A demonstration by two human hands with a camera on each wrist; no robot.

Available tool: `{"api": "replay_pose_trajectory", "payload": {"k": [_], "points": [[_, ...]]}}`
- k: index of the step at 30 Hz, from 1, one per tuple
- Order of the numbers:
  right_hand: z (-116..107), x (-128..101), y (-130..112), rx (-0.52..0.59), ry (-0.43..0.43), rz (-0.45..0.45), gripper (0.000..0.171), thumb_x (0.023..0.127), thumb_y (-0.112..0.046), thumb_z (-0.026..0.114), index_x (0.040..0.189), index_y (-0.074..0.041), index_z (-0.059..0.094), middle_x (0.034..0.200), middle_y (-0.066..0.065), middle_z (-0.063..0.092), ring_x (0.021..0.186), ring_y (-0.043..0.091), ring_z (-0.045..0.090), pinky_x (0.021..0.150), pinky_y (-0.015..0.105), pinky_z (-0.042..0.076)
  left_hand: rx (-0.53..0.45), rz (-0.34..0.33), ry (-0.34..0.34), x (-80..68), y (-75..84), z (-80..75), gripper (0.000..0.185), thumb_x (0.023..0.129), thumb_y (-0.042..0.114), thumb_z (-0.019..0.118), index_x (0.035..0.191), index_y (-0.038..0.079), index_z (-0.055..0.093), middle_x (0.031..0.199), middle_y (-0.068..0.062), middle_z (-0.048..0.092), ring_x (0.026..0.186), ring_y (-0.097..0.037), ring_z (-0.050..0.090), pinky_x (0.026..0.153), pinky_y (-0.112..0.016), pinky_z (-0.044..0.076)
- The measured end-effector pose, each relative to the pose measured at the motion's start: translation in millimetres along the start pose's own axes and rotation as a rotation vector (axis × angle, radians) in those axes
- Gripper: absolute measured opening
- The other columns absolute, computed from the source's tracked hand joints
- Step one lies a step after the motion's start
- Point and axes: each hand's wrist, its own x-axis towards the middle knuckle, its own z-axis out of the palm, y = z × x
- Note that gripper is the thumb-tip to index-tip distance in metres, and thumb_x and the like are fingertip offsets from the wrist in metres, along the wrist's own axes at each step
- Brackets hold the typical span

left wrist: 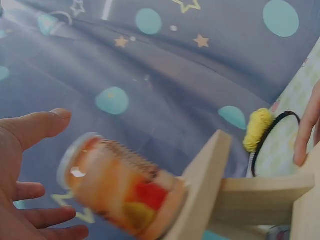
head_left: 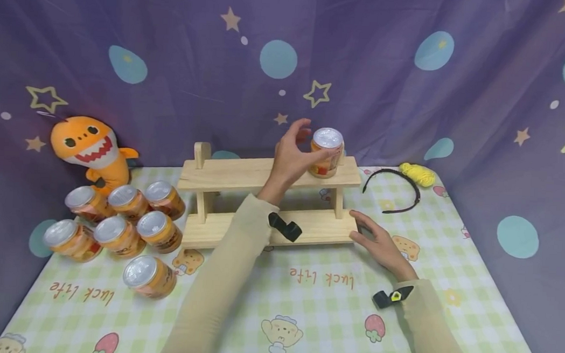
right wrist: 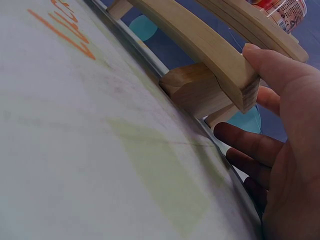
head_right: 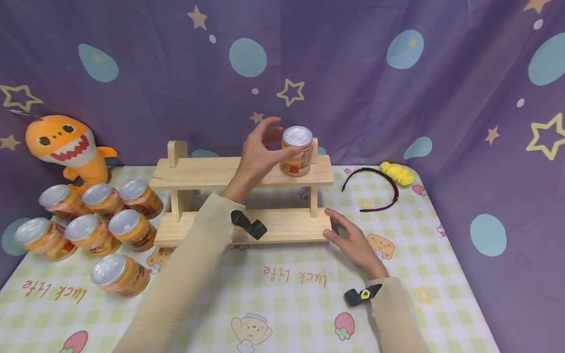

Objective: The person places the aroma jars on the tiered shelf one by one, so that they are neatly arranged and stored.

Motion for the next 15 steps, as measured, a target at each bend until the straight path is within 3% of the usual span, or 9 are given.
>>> {"api": "replay_pose_trajectory", "payload": {"k": [5, 15], "points": [[0.0, 0.2, 0.4, -0.006, -0.003, 0.003, 0.058, 0.1, -0.032, 0.061, 0.154, -0.027, 0.04, 0.159, 0.008, 0.042, 0.146, 0.033, 0.04, 0.121, 0.056, 0.027, -0.037, 0.069, 0.043, -16.2, 3.7, -29.7, 0.078, 0.077, 0.023, 0.088, 0.144, 0.01, 0.049, 0.14, -0.014, 0.058, 0.132, -0.03, 0.055, 0.113, -0.04, 0.044], [-0.5, 1.1, 2.9, 0.006, -0.008, 0.022, 0.058, 0.1, -0.031, 0.062, 0.154, -0.026, 0.039, 0.159, 0.007, 0.041, 0.147, 0.032, 0.039, 0.121, 0.058, 0.026, -0.086, 0.1, 0.102, -57.0, 1.6, -88.6, 0.075, 0.08, 0.013, 0.084, 0.145, 0.01, 0.047, 0.141, -0.015, 0.058, 0.135, -0.032, 0.053, 0.115, -0.048, 0.041]]}}
